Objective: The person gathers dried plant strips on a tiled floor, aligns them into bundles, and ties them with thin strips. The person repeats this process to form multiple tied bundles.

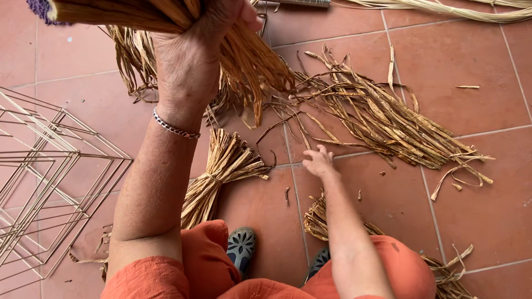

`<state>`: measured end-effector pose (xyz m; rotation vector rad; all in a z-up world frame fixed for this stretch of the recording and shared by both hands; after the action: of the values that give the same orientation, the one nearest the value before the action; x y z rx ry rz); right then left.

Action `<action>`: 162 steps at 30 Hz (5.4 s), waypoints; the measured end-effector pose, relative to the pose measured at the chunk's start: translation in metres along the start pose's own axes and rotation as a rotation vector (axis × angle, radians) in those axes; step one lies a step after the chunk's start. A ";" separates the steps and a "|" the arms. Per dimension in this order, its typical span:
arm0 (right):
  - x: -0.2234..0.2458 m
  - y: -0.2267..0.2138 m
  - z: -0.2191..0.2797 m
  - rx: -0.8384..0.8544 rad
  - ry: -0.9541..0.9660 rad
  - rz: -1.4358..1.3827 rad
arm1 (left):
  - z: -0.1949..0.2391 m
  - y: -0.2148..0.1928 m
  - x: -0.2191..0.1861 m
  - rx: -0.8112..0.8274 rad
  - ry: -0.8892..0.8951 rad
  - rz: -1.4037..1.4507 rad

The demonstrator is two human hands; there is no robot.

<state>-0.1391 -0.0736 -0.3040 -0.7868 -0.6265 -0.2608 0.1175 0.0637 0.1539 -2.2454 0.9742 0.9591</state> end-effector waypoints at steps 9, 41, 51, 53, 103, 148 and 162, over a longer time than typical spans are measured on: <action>-0.018 0.020 0.000 -0.408 -0.422 0.136 | -0.002 0.006 0.042 -0.069 -0.161 0.247; 0.171 -0.175 0.015 -0.058 -0.602 -0.272 | 0.009 0.049 0.104 0.154 -0.413 0.151; 0.260 -0.253 0.188 -0.137 -0.714 -0.375 | 0.038 0.156 0.116 0.515 -0.486 0.136; 0.255 -0.264 0.203 -0.124 -0.735 -0.625 | 0.035 0.167 0.111 0.468 -0.440 0.319; 0.209 -0.159 0.208 -0.147 -0.670 -0.664 | 0.051 0.118 0.000 0.154 -0.309 0.672; -0.148 -0.045 0.257 -0.210 -0.346 0.218 | 0.485 0.325 0.103 0.493 -1.603 0.548; -0.155 -0.043 0.234 -0.035 -0.124 0.323 | 0.511 0.229 0.183 1.494 -1.349 -0.163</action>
<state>-0.3803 0.0658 -0.2477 -0.9291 -0.6026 0.0731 -0.1743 0.1906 -0.3421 -0.2196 0.4419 0.8613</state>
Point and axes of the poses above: each hand's wrist, its own z-axis away from the middle knuckle, its own y-axis out of the palm, x = y × z, the point moved 4 cm from there along -z, towards the middle knuckle, and after that the axes turned 14 degrees about -z, right-handed, at the moved point
